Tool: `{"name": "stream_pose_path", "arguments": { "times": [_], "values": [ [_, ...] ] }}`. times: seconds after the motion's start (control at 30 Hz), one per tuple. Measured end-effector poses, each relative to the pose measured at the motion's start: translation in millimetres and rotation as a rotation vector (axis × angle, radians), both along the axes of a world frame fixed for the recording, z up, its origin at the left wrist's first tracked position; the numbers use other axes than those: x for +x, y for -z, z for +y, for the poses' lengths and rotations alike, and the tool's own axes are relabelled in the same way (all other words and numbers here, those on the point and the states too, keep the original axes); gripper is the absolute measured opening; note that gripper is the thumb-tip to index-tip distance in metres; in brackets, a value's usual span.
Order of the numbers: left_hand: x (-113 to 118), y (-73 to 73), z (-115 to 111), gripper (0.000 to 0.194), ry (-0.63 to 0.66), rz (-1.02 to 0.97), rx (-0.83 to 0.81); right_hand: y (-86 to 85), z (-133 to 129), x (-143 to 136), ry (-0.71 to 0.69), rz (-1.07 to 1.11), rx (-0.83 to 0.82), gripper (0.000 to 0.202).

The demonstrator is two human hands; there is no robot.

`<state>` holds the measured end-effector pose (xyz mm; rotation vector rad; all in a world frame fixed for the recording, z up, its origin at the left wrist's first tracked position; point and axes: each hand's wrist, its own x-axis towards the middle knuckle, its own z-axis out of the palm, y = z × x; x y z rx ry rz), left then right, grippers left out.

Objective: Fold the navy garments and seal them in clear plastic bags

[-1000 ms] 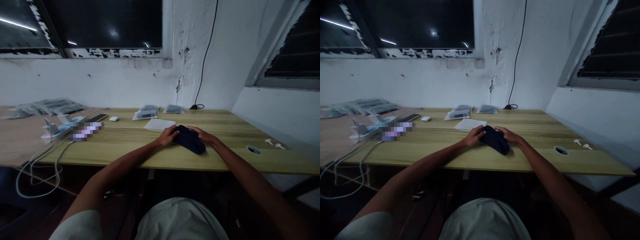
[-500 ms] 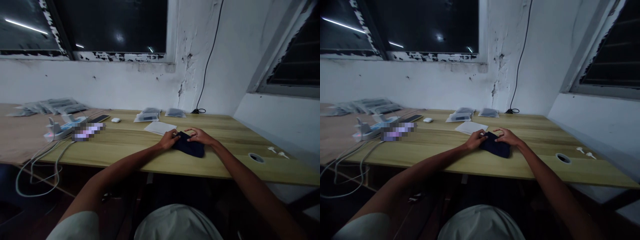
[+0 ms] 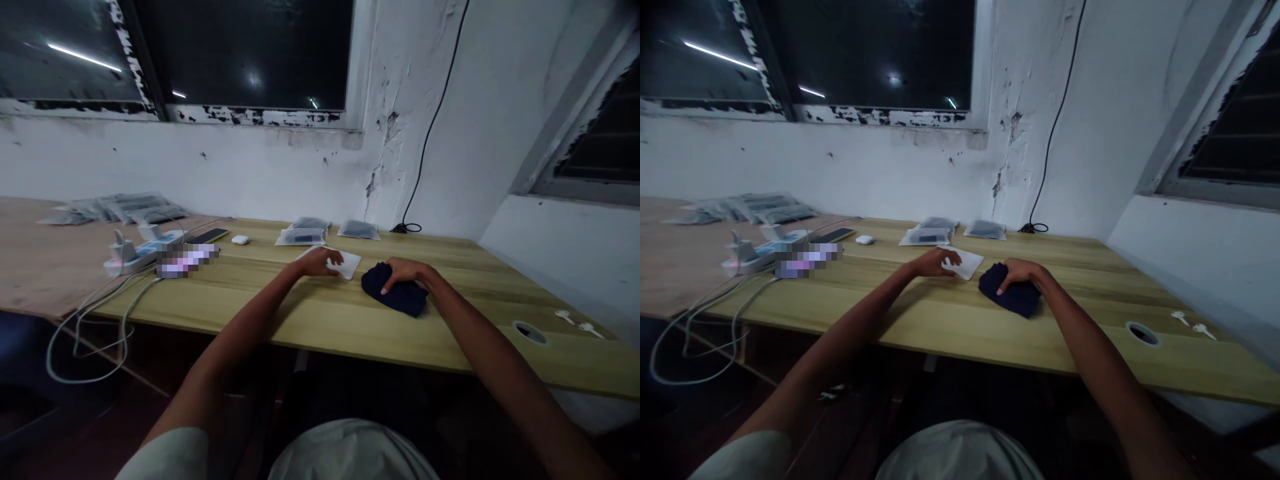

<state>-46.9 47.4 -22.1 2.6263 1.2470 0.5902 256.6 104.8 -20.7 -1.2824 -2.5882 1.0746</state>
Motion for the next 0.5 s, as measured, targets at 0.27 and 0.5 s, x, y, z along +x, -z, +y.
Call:
{"name": "stream_pose_path", "arguments": {
  "times": [0.27, 0.5],
  "values": [
    [-87.5, 15.7, 22.9, 0.040, -0.438, 0.200, -0.029, 42.9, 52.3, 57.1, 1.035, 1.034, 0.445, 0.057],
    [-28.1, 23.2, 23.6, 0.017, -0.311, 0.238, 0.164, 29.6, 44.1, 44.4, 1.321, 1.014, 0.433, 0.053]
  ]
}}
